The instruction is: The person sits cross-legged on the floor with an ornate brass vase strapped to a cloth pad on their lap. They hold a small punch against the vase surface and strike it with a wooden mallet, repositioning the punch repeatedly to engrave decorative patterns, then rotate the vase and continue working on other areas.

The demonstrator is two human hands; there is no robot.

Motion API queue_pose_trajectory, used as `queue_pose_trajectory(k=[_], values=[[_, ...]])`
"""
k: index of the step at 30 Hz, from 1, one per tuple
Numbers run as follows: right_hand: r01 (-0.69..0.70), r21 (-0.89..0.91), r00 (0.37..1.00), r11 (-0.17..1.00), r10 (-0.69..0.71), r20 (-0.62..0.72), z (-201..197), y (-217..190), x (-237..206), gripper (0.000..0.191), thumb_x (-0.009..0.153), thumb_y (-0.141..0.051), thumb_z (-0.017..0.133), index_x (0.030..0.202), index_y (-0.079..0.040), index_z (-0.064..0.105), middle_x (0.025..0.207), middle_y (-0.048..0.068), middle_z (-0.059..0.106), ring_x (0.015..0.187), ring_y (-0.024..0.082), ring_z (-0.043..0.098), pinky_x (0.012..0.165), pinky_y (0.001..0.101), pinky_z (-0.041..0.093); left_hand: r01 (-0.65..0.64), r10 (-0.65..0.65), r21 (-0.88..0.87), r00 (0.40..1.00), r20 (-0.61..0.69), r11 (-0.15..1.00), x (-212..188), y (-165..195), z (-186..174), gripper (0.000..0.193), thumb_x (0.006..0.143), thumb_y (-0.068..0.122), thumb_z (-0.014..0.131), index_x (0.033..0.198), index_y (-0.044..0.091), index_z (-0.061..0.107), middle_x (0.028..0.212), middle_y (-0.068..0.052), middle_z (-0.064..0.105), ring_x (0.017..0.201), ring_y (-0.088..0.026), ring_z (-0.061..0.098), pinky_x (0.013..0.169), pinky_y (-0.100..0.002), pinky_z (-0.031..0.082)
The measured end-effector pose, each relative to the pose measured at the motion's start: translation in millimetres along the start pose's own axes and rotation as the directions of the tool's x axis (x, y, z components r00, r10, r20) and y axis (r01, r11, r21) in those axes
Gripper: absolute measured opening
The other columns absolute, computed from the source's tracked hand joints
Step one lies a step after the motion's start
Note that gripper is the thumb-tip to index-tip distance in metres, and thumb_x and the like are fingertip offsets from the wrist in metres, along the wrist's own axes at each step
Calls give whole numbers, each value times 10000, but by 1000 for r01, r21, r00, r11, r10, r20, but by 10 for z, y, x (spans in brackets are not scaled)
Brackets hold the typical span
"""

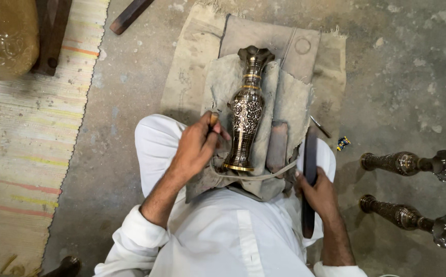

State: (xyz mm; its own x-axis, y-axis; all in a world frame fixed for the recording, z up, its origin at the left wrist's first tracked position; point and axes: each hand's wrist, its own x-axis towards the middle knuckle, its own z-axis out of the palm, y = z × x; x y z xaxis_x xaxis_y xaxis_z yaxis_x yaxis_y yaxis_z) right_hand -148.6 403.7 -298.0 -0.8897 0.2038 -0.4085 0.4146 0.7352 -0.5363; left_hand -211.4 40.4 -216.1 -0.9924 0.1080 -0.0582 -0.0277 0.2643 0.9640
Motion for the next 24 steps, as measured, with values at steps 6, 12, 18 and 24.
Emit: queue_pose_trajectory(k=[6, 12, 18, 24], values=[[218, 53, 973, 975, -213, -92, -196, -405, -103, 409, 966, -314, 708, 1285, -58, 699, 1212, 102, 685, 846, 150, 660, 738, 325, 543, 33, -33, 7, 999, -42, 999, -143, -75, 80, 183, 940, 74, 659, 893, 53, 483, 743, -43, 592, 667, -114, 548, 583, -294, 460], [545, 345, 835, 764, -531, -143, -216, -1531, 416, 517, 988, -353, 688, 1375, -22, 601, 1169, 83, 702, 945, 143, 678, 811, 293, 564, 43, -42, 49, 999, -30, 998, -453, -41, 172, 297, 915, 173, 764, 803, 52, 517, 624, -24, 499, 561, -100, 439, 494, -315, 391], [433, -278, 890, 857, -455, -17, -93, -2539, 901, 702, 958, -634, 662, 1258, 0, 682, 1046, 162, 735, 982, 284, 680, 865, 456, 463, -41, 54, 191, 997, -63, 981, -603, 13, 260, 373, 861, 222, 828, 740, 45, 523, 613, -61, 532, 497, -160, 465, 473, -347, 393], [212, 373, 963, 904, -259, 81, -50, -2339, 978, 438, 917, -422, 701, 1136, -45, 753, 1000, 81, 754, 894, 198, 698, 780, 343, 528, 26, -22, 178, 999, -28, 984, -581, -52, 259, 448, 796, 280, 884, 711, 45, 512, 584, -63, 522, 477, -169, 452, 451, -356, 377]])
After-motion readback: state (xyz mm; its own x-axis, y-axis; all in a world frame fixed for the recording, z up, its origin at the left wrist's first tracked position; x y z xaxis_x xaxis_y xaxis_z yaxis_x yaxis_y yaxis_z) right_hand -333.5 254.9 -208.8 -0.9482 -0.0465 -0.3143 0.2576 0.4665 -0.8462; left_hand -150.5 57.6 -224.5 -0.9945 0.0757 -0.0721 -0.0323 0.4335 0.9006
